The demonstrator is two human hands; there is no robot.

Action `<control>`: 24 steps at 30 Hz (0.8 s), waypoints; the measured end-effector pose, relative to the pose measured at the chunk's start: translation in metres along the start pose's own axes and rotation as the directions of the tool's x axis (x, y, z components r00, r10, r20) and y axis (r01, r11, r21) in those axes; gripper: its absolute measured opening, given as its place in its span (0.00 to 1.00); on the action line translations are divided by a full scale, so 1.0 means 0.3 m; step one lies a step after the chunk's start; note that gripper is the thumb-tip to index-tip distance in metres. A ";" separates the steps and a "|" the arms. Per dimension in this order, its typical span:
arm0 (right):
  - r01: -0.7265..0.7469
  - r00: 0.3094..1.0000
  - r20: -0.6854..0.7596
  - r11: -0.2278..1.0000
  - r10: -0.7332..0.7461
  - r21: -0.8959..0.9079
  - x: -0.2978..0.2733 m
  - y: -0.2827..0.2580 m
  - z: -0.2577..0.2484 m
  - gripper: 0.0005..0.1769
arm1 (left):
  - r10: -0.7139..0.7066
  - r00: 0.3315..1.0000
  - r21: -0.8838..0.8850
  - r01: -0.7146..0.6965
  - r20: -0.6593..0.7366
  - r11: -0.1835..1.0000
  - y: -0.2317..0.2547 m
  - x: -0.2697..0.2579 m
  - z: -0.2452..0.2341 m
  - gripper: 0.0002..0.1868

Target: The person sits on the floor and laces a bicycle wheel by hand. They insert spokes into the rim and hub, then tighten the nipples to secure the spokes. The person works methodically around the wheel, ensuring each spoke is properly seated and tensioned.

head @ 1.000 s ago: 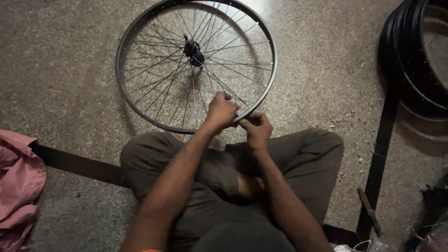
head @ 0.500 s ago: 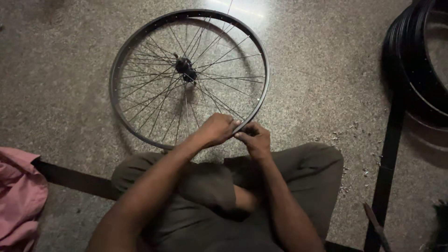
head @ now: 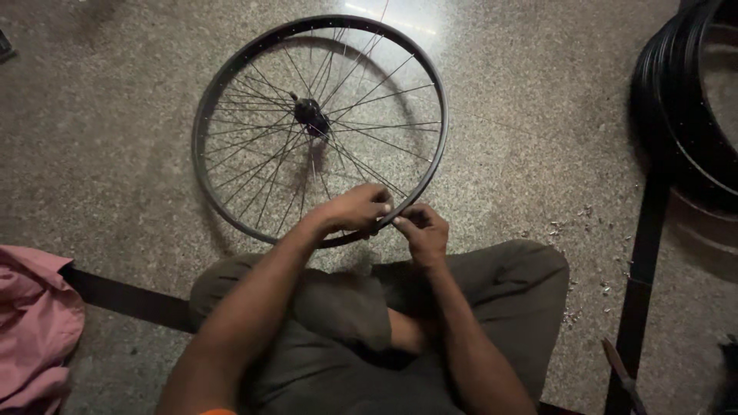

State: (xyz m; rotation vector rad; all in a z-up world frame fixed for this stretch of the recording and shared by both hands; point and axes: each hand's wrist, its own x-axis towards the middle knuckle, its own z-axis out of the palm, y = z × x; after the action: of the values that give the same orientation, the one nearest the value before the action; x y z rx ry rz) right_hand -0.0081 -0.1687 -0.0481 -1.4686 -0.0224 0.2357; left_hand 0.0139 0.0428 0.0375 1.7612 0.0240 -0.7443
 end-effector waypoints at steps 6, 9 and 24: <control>-0.001 0.999 0.045 0.998 -0.002 0.061 -0.017 -0.073 0.032 0.10 | 0.022 0.985 0.340 0.038 -0.173 0.940 0.028 0.008 0.064 0.25; 0.046 0.999 -0.018 0.999 -0.046 -0.009 -0.019 -0.077 0.040 0.09 | -0.039 0.989 0.044 0.046 -0.146 0.998 -0.025 0.039 -0.024 0.16; -0.001 0.993 0.119 0.999 -0.005 0.052 0.001 -0.100 0.019 0.08 | 0.050 0.977 0.294 0.013 -0.206 0.956 0.038 0.008 0.055 0.21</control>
State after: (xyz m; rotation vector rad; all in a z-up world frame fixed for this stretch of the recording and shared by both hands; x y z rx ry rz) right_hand -0.0044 -0.1656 -0.0180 -1.4012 -0.1134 0.3202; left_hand 0.0123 0.0237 0.0440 2.1181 0.0416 -0.5639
